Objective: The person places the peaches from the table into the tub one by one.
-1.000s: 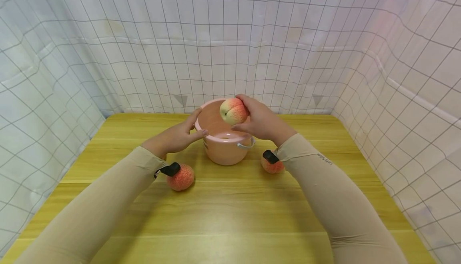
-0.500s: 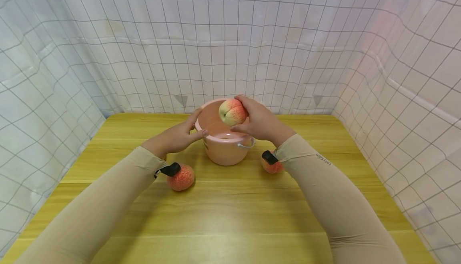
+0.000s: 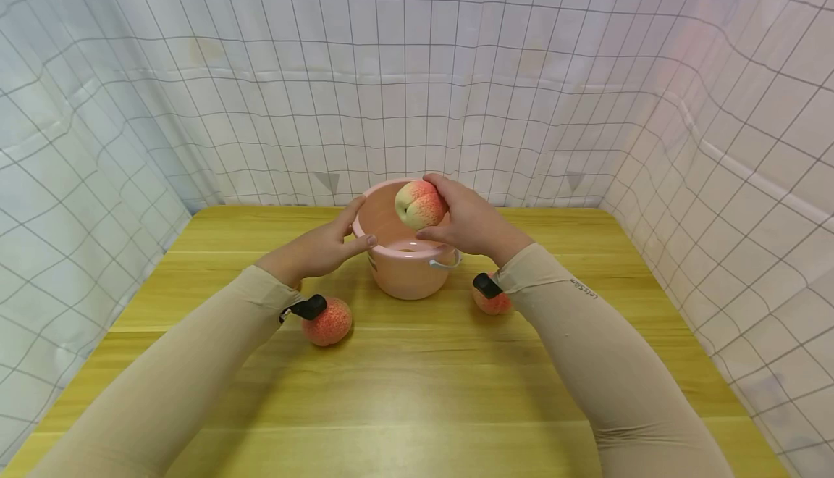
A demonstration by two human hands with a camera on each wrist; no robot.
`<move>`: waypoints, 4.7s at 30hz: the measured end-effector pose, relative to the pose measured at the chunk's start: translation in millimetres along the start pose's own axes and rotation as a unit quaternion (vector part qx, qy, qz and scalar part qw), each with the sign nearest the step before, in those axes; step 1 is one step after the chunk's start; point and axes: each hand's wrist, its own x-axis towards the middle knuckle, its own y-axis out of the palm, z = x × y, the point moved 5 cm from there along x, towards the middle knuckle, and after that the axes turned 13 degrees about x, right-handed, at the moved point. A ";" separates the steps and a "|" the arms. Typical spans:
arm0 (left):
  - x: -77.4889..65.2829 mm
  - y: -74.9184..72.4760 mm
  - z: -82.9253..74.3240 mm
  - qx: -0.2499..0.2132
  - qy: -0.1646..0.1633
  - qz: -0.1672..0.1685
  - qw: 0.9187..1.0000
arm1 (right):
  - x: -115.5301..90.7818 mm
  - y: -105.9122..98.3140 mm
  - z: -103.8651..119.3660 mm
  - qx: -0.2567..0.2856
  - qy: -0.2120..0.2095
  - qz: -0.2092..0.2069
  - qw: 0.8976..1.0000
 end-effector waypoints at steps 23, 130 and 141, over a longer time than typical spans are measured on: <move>-2.3 -1.1 -2.4 -0.009 0.005 -0.001 1.000 | -1.2 -2.2 -2.4 -0.010 0.024 -0.013 1.000; 0.4 1.5 0.0 -0.017 0.008 0.005 1.000 | -99.3 3.6 -132.4 -0.080 0.133 0.102 0.983; 1.6 3.3 2.0 -0.014 0.010 0.001 1.000 | -100.2 3.8 -135.4 -0.085 0.143 0.100 0.981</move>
